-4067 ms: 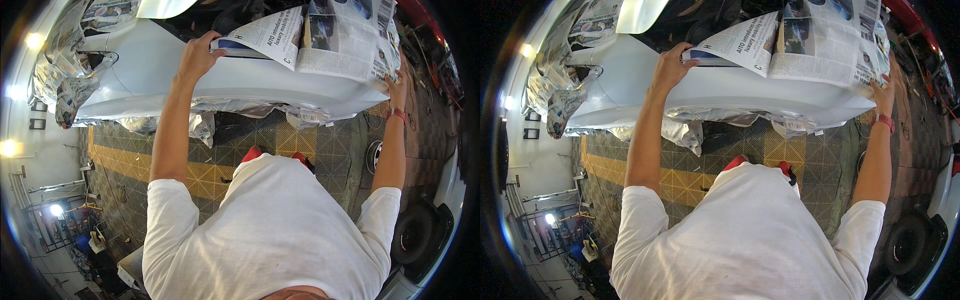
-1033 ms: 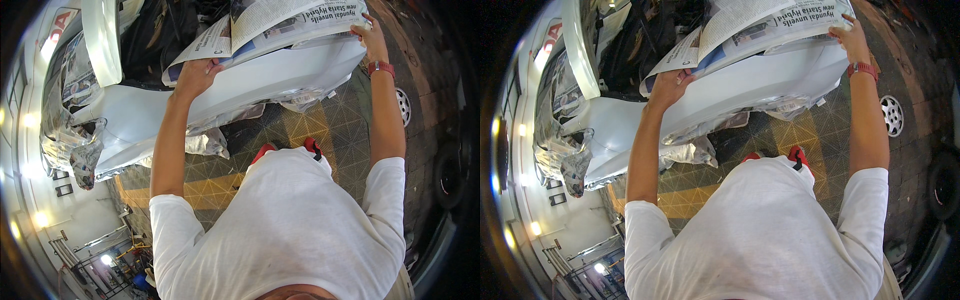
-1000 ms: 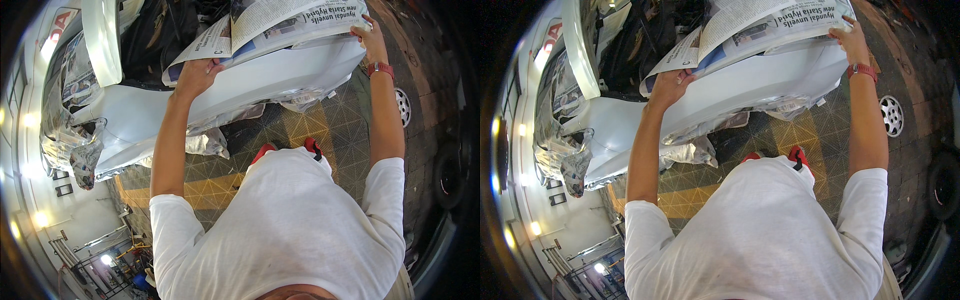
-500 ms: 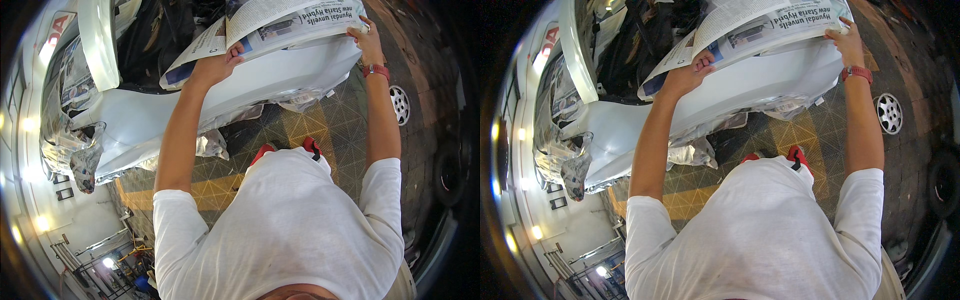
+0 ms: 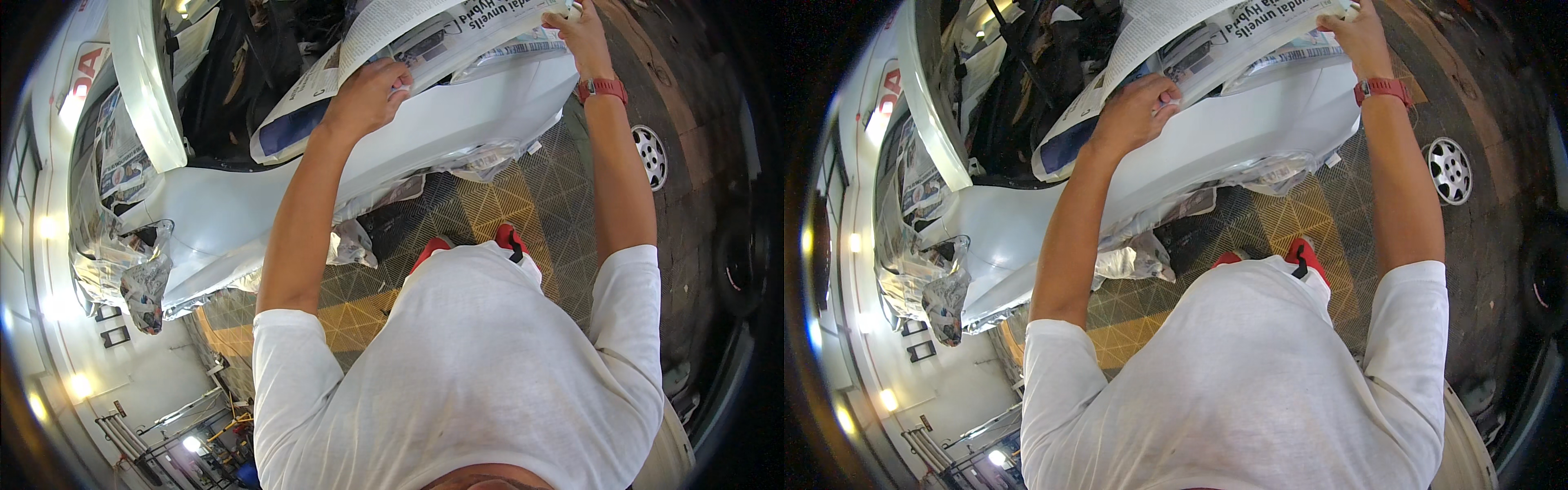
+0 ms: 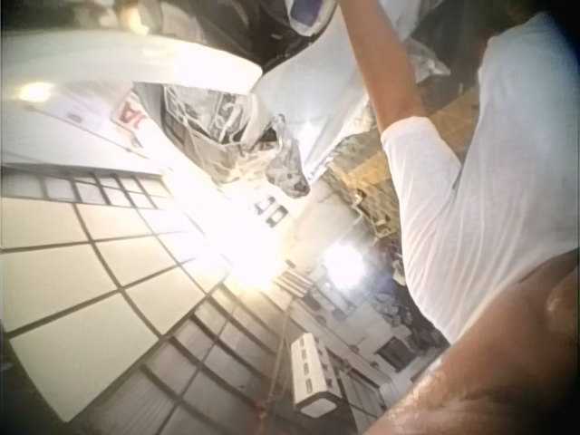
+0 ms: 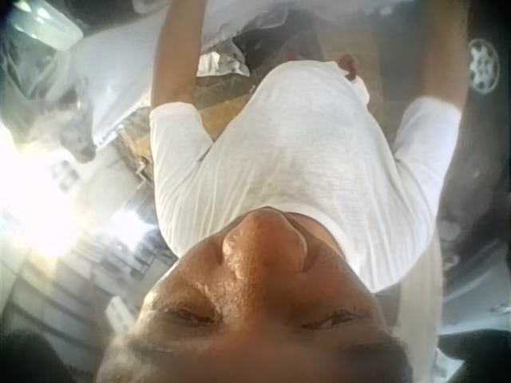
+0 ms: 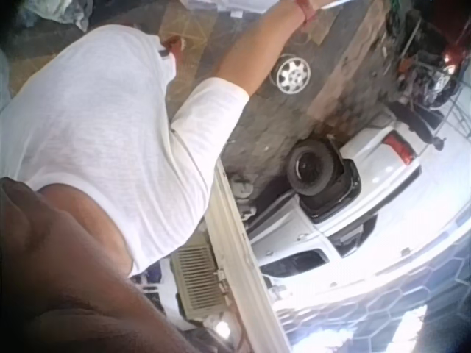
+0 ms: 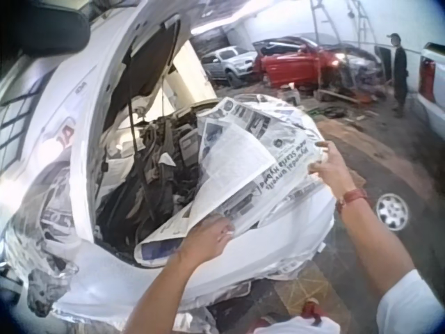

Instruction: The person covers the front section of a white car with newspaper sheets, securing them with masking tape. They meticulously smooth the paper over the hood and fenders, then retrieve additional sheets from a nearby container to continue the process.

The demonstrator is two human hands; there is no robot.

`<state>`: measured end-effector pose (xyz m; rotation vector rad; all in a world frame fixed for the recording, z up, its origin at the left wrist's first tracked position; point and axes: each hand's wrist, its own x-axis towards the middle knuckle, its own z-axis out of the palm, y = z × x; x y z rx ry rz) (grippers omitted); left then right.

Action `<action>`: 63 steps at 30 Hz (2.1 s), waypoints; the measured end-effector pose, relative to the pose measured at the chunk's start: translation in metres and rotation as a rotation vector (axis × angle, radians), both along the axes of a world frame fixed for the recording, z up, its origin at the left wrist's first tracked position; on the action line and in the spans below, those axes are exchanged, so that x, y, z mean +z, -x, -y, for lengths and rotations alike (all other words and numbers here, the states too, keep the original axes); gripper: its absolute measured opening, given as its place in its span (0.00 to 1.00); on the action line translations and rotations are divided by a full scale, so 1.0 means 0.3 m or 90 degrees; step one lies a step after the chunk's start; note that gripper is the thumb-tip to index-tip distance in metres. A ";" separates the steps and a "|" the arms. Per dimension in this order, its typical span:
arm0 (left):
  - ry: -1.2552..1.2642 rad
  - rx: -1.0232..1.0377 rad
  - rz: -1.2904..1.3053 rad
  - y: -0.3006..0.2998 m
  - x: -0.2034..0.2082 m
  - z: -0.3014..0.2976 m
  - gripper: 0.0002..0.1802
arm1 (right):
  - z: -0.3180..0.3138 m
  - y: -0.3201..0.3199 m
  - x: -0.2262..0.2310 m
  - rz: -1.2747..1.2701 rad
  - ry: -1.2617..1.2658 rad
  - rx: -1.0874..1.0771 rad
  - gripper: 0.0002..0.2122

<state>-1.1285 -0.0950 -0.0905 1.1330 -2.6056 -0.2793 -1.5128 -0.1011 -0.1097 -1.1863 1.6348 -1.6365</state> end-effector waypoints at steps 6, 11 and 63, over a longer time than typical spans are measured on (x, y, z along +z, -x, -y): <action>0.019 -0.028 -0.016 0.022 -0.013 0.015 0.11 | 0.016 0.034 -0.083 0.059 0.028 0.013 0.28; -0.021 -0.026 -0.062 0.045 -0.034 0.027 0.11 | 0.018 0.084 -0.190 0.032 0.016 0.030 0.32; 0.186 0.072 0.097 0.282 -0.141 -0.129 0.26 | 0.094 0.163 -0.296 -0.008 -0.263 0.008 0.34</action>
